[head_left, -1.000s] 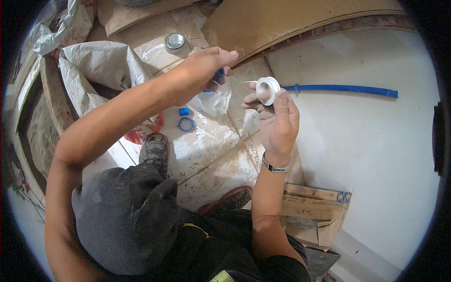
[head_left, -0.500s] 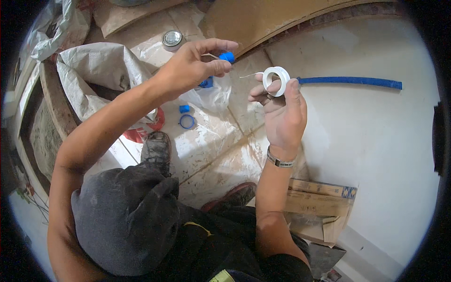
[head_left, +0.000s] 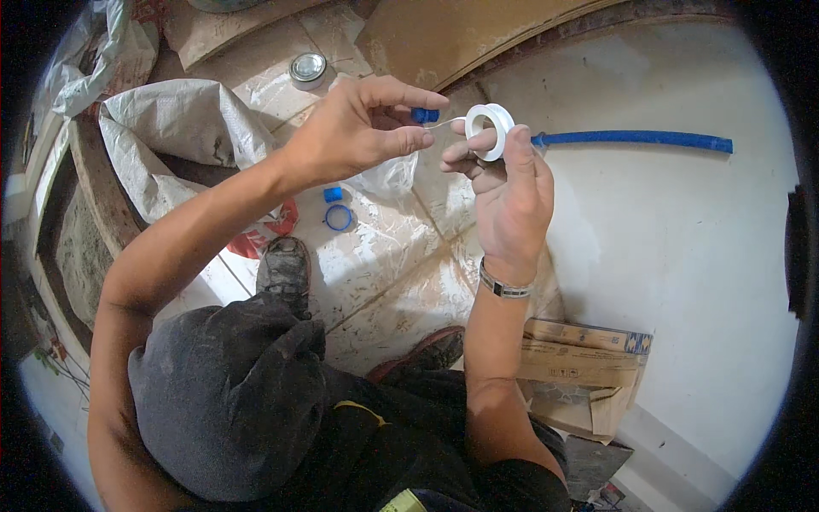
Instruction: Installing or repairing a PVC pipe junction and applying sealant.
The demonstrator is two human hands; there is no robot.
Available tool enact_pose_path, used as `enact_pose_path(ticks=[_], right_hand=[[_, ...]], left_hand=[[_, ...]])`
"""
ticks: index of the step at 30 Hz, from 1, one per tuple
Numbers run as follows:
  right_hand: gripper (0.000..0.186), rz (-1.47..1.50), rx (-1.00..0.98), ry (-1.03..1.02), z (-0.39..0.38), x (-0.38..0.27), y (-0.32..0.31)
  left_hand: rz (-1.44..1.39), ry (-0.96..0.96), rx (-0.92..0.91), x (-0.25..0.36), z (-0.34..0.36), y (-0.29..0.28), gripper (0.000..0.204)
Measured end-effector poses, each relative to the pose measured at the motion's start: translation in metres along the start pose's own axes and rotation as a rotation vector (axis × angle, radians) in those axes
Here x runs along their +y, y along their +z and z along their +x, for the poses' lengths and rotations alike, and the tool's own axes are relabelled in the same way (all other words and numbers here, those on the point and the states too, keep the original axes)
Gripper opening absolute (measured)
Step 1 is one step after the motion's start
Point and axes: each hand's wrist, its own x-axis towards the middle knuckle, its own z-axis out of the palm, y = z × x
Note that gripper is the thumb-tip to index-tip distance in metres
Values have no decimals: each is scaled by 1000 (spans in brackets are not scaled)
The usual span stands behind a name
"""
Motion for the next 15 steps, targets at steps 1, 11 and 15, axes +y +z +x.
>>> enact_pose_path(ticks=[1,11,15], right_hand=[[46,0,0,0,0,1,0],[43,31,-40,-24,0,2,1],[43,-48,-30,-16,-2,1,6]], left_hand=[[0,0,0,0,0,0,37],[68,18,10,6,-1,3,30],[12,130,152,8,-1,13,23]])
